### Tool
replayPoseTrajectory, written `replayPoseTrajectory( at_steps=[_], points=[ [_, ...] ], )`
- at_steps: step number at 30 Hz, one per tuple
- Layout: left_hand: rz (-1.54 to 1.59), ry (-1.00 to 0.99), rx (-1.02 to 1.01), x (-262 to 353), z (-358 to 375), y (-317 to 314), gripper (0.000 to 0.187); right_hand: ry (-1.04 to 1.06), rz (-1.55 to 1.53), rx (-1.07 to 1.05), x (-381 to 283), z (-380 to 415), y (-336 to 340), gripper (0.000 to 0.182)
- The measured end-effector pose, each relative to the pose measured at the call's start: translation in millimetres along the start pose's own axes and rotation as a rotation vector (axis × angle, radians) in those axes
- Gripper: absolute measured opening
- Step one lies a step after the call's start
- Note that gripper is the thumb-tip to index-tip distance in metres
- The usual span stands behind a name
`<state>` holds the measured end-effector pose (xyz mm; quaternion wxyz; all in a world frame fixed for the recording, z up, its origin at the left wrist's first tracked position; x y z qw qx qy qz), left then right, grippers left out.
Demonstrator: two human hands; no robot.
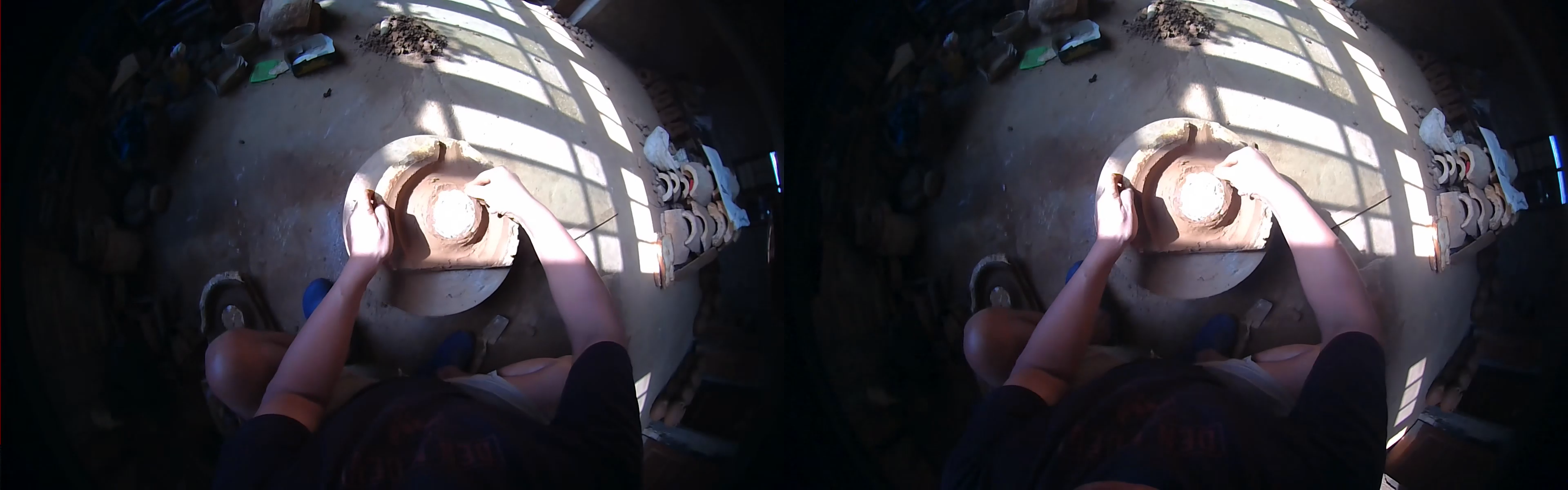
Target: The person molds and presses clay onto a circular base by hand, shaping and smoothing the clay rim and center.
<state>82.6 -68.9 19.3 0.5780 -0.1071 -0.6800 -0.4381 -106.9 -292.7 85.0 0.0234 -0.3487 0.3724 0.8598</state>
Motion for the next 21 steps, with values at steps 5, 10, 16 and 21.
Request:
replayPoseTrajectory(
  at_steps=[5, 10, 16, 21],
  points=[
    [-0.109, -0.03, 0.058, -10.2, 7.3, -2.7, 0.036, 0.38, 0.186, 0.221, 15.7, -4.1, -12.9, 0.022],
    [0.036, 0.161, 0.013, -2.8, 12.5, 5.0, 0.034, -0.044, -0.016, 0.032, -5.5, 1.2, 1.0, 0.024],
    [-0.026, 0.091, -0.03, -9.9, 26.3, -1.1, 0.042, 0.389, 0.356, 0.308, -6.0, 12.6, -13.8, 0.026],
    [0.059, 0.054, -0.02, -4.6, 37.9, -0.3, 0.044, 0.022, -0.003, 0.119, 2.4, 4.6, -5.0, 0.024]
  ],
)
Point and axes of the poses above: each hand's wrist, its own z-axis away from the middle knuckle, its own y-axis out of the back of the hand, x = y × z, the point moved 3 cm from there along -z, towards the middle knuckle, and after that the axes turned 1 degree about y, right-handed, at the moved point
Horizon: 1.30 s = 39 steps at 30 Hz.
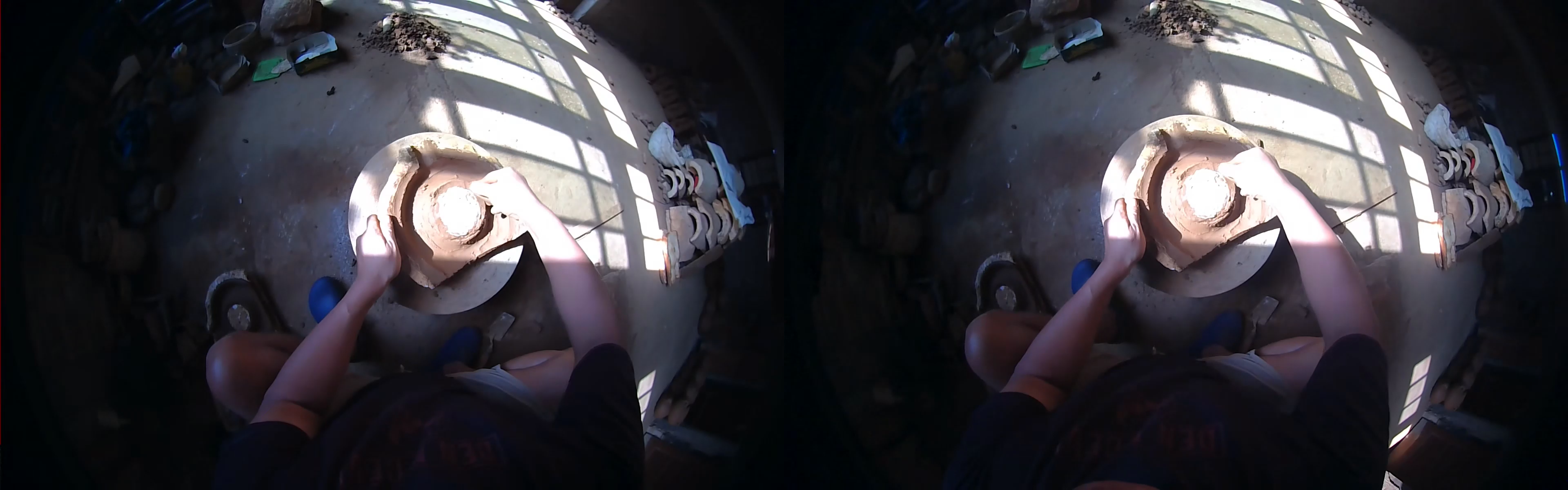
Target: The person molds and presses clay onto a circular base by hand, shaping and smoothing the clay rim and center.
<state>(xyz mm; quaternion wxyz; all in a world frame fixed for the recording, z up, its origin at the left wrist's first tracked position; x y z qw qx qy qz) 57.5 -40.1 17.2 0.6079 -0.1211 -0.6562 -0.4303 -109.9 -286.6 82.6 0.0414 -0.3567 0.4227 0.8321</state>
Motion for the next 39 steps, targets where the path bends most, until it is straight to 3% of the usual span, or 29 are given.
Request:
replayPoseTrajectory(
  at_steps=[1, 3, 7, 13, 15, 18, 19, 21, 23, 24, 27, 28, 30, 34, 37, 39],
  points=[
    [-0.018, -0.034, 0.042, 1.1, 2.2, -0.3, 0.041, -0.094, -0.053, -0.049, 0.5, -2.2, 1.0, 0.024],
    [-0.064, -0.094, 0.124, 1.1, 9.3, -1.3, 0.035, 0.038, 0.044, 0.021, -4.6, 3.6, -2.1, 0.023],
    [-0.024, -0.027, 0.095, -2.3, 17.8, -3.8, 0.037, 0.271, 0.287, 0.194, -8.8, 16.5, -9.7, 0.023],
    [0.018, 0.076, -0.003, 0.6, 33.9, -5.5, 0.045, -0.033, -0.123, -0.044, 8.8, 3.1, -1.8, 0.022],
    [0.033, 0.118, -0.01, 0.1, 43.4, -9.1, 0.044, 0.096, 0.019, 0.072, 6.1, 9.6, -6.8, 0.022],
    [0.092, -0.029, 0.042, -9.1, 52.4, -16.6, 0.039, 0.287, 0.206, 0.203, -1.2, 19.2, -11.0, 0.022],
    [0.098, 0.012, 0.015, -9.9, 57.0, -18.1, 0.039, 0.347, 0.265, 0.239, -3.9, 22.4, -10.5, 0.023],
    [0.111, 0.094, -0.043, -9.7, 65.4, -21.1, 0.039, 0.19, 0.12, 0.108, 3.4, 16.3, -5.8, 0.025],
    [0.144, -0.016, 0.05, -9.0, 72.6, -28.9, 0.04, 0.016, -0.106, -0.052, 17.2, 3.3, -4.2, 0.026],
    [0.158, -0.067, 0.098, -4.4, 75.4, -29.7, 0.041, -0.034, -0.072, -0.029, 8.3, 7.6, -2.1, 0.027],
    [0.222, 0.131, -0.063, -3.1, 89.1, -33.5, 0.041, 0.204, 0.147, 0.143, 2.7, 12.6, -9.4, 0.025],
    [0.163, 0.052, -0.022, -5.8, 93.2, -37.6, 0.042, 0.236, 0.182, 0.157, 0.1, 14.2, -10.7, 0.024],
    [0.357, 0.252, -0.189, -12.0, 101.2, -47.7, 0.045, 0.302, 0.255, 0.189, -4.7, 17.5, -10.1, 0.024],
    [0.588, 0.589, -0.384, 2.0, 117.6, -61.4, 0.054, 0.023, -0.219, -0.072, 17.3, -10.1, -10.2, 0.027],
    [0.311, 0.54, -0.842, -5.6, 116.0, -75.2, 0.051, 0.214, -0.021, 0.077, -4.5, 4.6, -10.4, 0.025],
    [0.115, 0.17, -0.858, 39.0, 106.0, -56.1, 0.05, 0.271, 0.079, 0.099, -7.9, 5.4, -11.1, 0.025]
  ],
)
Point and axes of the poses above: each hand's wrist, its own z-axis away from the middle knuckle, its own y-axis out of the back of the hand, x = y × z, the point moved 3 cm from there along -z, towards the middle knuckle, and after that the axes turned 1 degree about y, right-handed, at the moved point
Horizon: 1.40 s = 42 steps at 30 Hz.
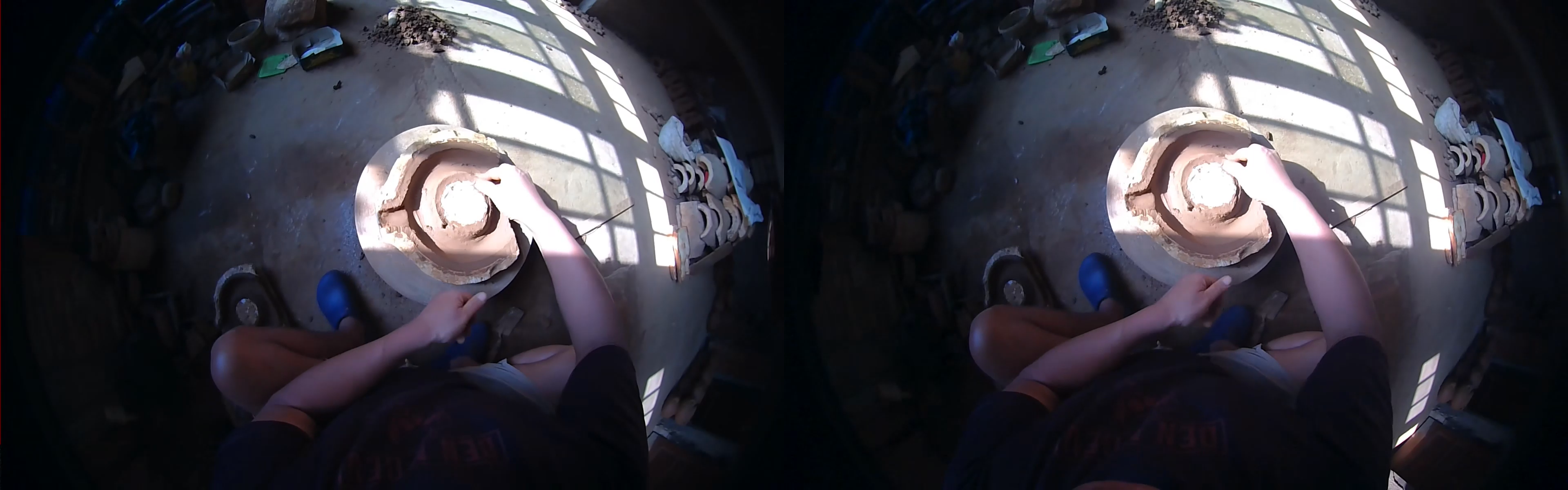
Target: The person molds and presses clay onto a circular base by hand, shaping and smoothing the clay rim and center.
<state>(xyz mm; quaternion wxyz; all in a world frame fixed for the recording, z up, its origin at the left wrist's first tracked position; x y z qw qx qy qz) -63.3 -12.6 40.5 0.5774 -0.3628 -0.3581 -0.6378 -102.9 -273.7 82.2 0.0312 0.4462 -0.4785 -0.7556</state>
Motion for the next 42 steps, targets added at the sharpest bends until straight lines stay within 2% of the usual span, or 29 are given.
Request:
replayPoseTrajectory(
  at_steps=[1, 3, 4, 5, 6, 7, 8, 10, 11, 14, 15, 18, 21, 24, 26, 27, 28, 29, 32, 33, 36, 37, 39, 40, 42],
  points=[
    [-0.161, -0.125, 0.002, 35.1, 9.4, 9.2, 0.049, 0.031, 0.051, 0.006, -0.5, 0.3, 0.9, 0.024],
    [-0.434, -0.305, 0.402, 85.5, 13.6, 62.6, 0.05, -0.117, -0.242, -0.056, 16.0, -5.9, -2.7, 0.025],
    [-0.554, -0.511, 0.828, 79.8, 5.3, 83.4, 0.048, -0.191, -0.39, -0.086, 23.4, -5.8, -4.2, 0.026],
    [-0.593, -0.402, 0.899, 90.1, 2.1, 113.9, 0.055, -0.204, -0.36, -0.089, 23.7, -4.1, -3.2, 0.026],
    [-0.754, -0.51, 1.011, 73.2, -18.8, 141.5, 0.059, -0.216, -0.329, -0.094, 21.7, -1.3, -1.8, 0.026],
    [-0.66, -0.383, 0.911, 56.6, -33.5, 159.6, 0.06, -0.228, -0.298, -0.101, 19.4, 1.2, -0.7, 0.026],
    [-0.42, -0.21, 0.624, 48.7, -35.8, 170.8, 0.066, -0.163, -0.207, -0.065, 15.6, 5.1, 0.3, 0.026],
    [-0.373, -0.237, 0.676, 31.6, -38.8, 157.3, 0.072, -0.031, -0.029, 0.011, 0.1, 18.1, 3.6, 0.025],
    [-0.552, -0.157, 0.688, 28.2, -37.9, 146.7, 0.075, 0.001, 0.009, 0.065, -10.1, 27.2, 7.2, 0.027],
    [-0.552, -0.128, 0.699, 26.1, -41.8, 146.3, 0.076, -0.166, -0.317, -0.039, 12.2, 26.0, -1.0, 0.03],
    [-0.6, -0.135, 0.749, 29.9, -39.0, 145.4, 0.076, -0.312, -0.407, -0.109, 1.4, 28.1, 6.6, 0.029],
    [-0.524, -0.12, 0.769, 33.5, -28.8, 140.5, 0.075, -0.233, -0.427, -0.077, 12.1, 26.9, 5.0, 0.03],
    [-0.505, -0.243, 0.902, 39.4, -16.9, 133.9, 0.071, -0.07, -0.067, 0.142, 12.4, 32.0, -4.2, 0.03],
    [-0.392, -0.017, 0.743, 47.2, -7.5, 138.7, 0.064, -0.058, -0.121, 0.124, 6.8, 32.4, -2.0, 0.029],
    [-0.417, 0.061, 0.724, 37.1, -18.2, 153.2, 0.056, -0.244, -0.323, -0.014, 20.3, 20.3, 0.5, 0.03],
    [-0.455, -0.016, 0.846, 26.9, -26.1, 158.0, 0.053, -0.338, -0.426, -0.087, 25.8, 15.8, -1.0, 0.03],
    [-0.492, -0.091, 0.964, 19.4, -31.1, 160.8, 0.05, -0.275, -0.371, -0.047, 21.6, 14.9, -0.8, 0.029],
    [-0.448, -0.174, 0.977, 9.3, -37.3, 163.7, 0.041, -0.215, -0.317, -0.011, 17.9, 15.8, -2.5, 0.028],
    [-0.378, -0.13, 0.76, 7.7, -35.0, 163.6, 0.036, -0.002, -0.01, 0.133, 18.0, 24.3, -8.1, 0.026],
    [-0.369, -0.098, 0.759, 11.9, -31.0, 161.8, 0.031, 0.077, 0.118, 0.196, 10.1, 26.1, -4.5, 0.025],
    [-0.383, -0.054, 0.714, 15.8, -26.7, 163.7, 0.031, -0.271, -0.286, -0.047, 8.1, 24.4, 1.9, 0.028],
    [-0.422, -0.099, 0.727, 16.1, -24.9, 165.7, 0.033, -0.243, -0.288, -0.05, 13.4, 20.2, 2.0, 0.028],
    [-0.493, 0.039, 0.591, 18.8, -27.8, 175.6, 0.037, -0.188, -0.294, -0.062, 18.7, 13.1, -0.8, 0.028],
    [-0.526, 0.112, 0.52, 21.0, -27.1, 179.2, 0.039, -0.133, -0.209, 0.008, 14.3, 14.0, -1.3, 0.028],
    [-0.402, 0.087, 0.62, 19.8, -27.0, 176.8, 0.045, -0.03, -0.036, 0.148, 3.9, 24.8, -2.2, 0.026]
  ],
)
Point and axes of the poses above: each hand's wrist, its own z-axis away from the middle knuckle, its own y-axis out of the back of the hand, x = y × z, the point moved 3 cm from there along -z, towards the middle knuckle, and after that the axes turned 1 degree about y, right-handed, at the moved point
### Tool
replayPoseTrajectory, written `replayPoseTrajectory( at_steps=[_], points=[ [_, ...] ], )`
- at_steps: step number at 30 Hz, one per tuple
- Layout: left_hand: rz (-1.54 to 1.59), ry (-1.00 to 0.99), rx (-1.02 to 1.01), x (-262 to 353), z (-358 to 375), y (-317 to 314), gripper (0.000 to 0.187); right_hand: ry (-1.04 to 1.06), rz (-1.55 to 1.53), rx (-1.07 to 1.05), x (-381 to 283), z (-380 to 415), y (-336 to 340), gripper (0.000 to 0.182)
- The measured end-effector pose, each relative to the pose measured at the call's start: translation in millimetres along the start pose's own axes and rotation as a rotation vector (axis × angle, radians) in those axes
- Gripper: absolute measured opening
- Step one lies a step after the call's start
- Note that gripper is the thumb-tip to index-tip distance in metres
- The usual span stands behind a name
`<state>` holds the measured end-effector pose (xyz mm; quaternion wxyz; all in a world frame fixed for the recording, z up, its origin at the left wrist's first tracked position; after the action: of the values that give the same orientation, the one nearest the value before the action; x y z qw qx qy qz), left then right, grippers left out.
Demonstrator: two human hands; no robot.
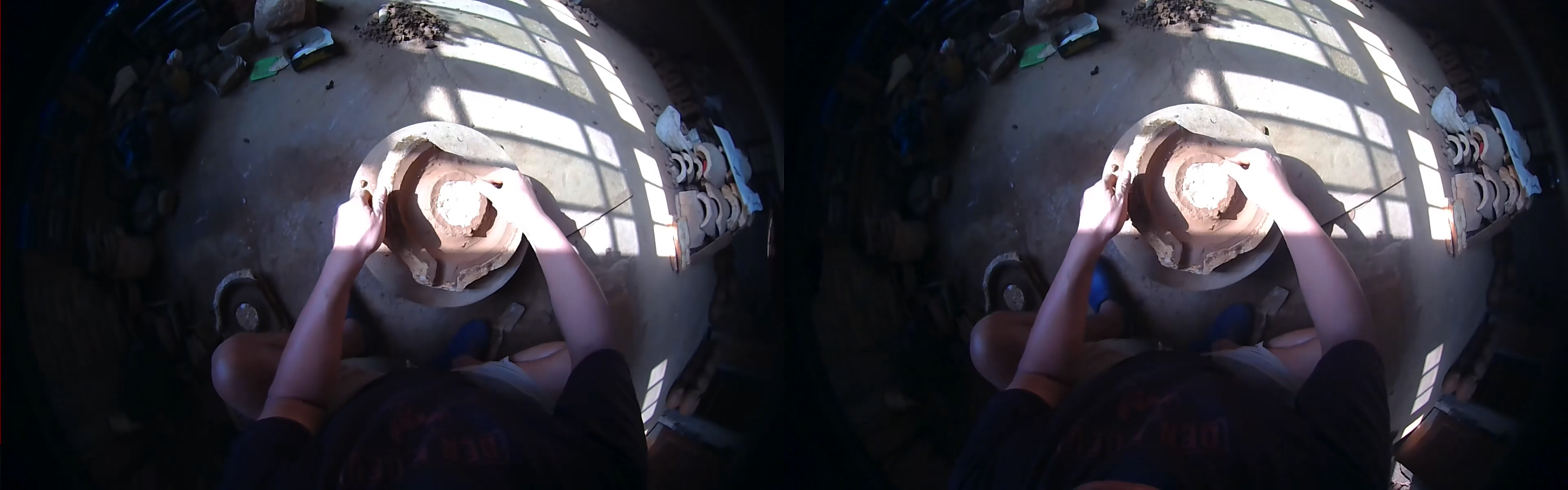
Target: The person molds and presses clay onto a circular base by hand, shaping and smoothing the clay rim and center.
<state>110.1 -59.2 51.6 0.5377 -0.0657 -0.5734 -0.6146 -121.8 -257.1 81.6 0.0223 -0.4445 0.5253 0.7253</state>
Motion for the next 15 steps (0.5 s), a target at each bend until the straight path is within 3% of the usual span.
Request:
replayPoseTrajectory(
  at_steps=[3, 6, 10, 13, 15],
  points=[
    [0.076, -0.066, 0.091, -5.5, 0.0, -11.0, 0.047, 0.149, 0.11, 0.046, 7.0, 2.9, -0.9, 0.026],
    [0.107, -0.082, 0.033, -13.4, -3.7, -10.7, 0.045, -0.285, -0.317, -0.229, 26.6, -4.3, -0.1, 0.031],
    [0.129, -0.112, -0.062, -25.3, -1.0, -11.1, 0.043, -0.166, -0.189, -0.116, 21.1, -3.3, -8.4, 0.03],
    [0.309, 0.172, -0.406, -19.3, 10.2, 1.0, 0.048, -0.072, -0.065, -0.004, 8.4, 4.6, -6.4, 0.026],
    [0.061, 0.157, -0.397, 4.9, 17.0, 24.5, 0.051, -0.017, -0.112, 0.003, 13.4, 0.4, -8.4, 0.024]
  ],
)
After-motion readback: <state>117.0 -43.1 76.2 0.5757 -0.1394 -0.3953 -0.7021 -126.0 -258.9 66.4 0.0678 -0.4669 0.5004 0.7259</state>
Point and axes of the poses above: each hand's wrist, its own z-axis away from the middle knuckle, its own y-axis out of the back of the hand, x = y × z, the point moved 3 cm from there along -z, towards the middle knuckle, and after that the axes turned 1 degree about y, right-handed, at the moved point
